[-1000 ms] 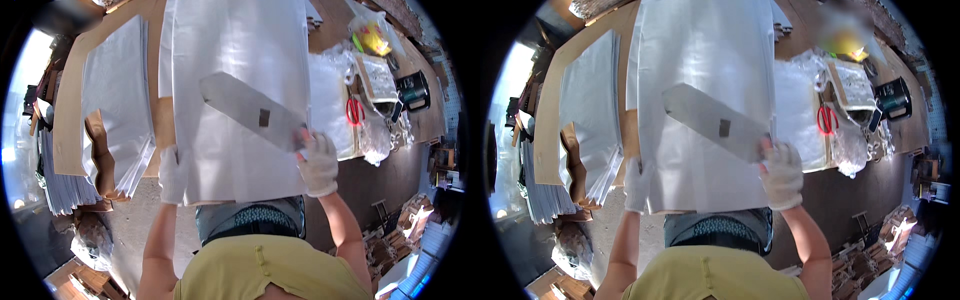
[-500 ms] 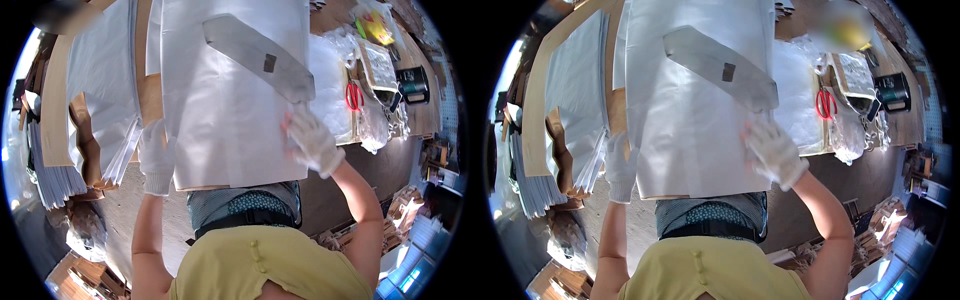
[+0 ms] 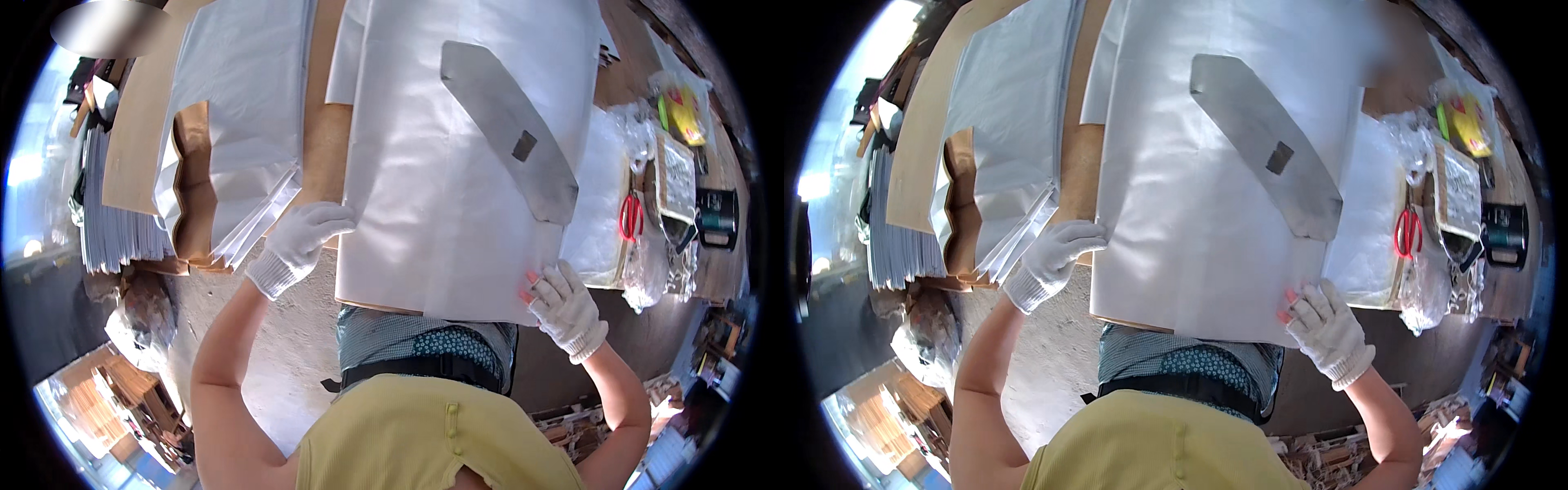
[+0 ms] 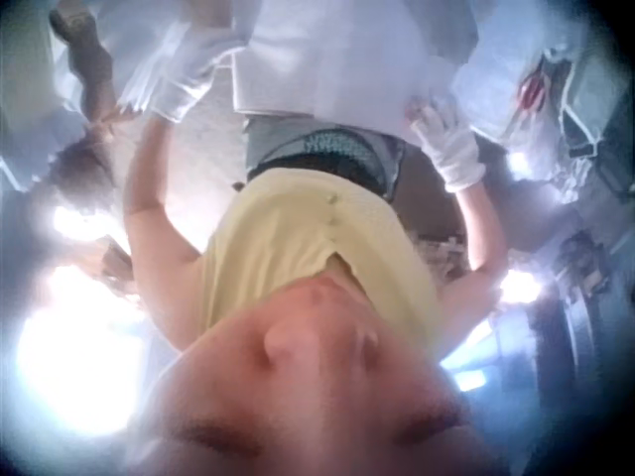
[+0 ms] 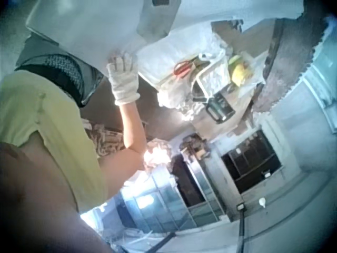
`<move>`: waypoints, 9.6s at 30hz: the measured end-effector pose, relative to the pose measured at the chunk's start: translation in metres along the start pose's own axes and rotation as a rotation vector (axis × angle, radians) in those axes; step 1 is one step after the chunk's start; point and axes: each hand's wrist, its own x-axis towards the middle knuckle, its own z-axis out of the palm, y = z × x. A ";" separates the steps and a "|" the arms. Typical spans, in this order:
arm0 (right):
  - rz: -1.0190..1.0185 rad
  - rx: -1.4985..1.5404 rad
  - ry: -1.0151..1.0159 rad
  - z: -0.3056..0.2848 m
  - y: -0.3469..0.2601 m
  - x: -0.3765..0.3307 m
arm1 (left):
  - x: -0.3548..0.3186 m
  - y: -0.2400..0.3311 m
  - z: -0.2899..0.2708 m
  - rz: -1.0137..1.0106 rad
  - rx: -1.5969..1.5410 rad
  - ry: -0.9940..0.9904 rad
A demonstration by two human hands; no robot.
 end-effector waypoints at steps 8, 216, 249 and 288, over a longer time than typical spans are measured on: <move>0.291 0.482 0.226 -0.025 0.031 0.014 | -0.004 -0.018 -0.001 0.040 -0.109 -0.076; 1.251 0.940 0.874 0.019 0.095 0.018 | 0.008 0.050 0.080 -0.257 0.345 0.106; 0.650 0.171 -0.220 -0.007 0.060 0.164 | 0.049 0.062 0.048 0.135 0.328 -0.138; 0.655 0.409 0.181 0.041 0.024 0.098 | 0.116 0.057 0.083 -0.463 -0.207 0.182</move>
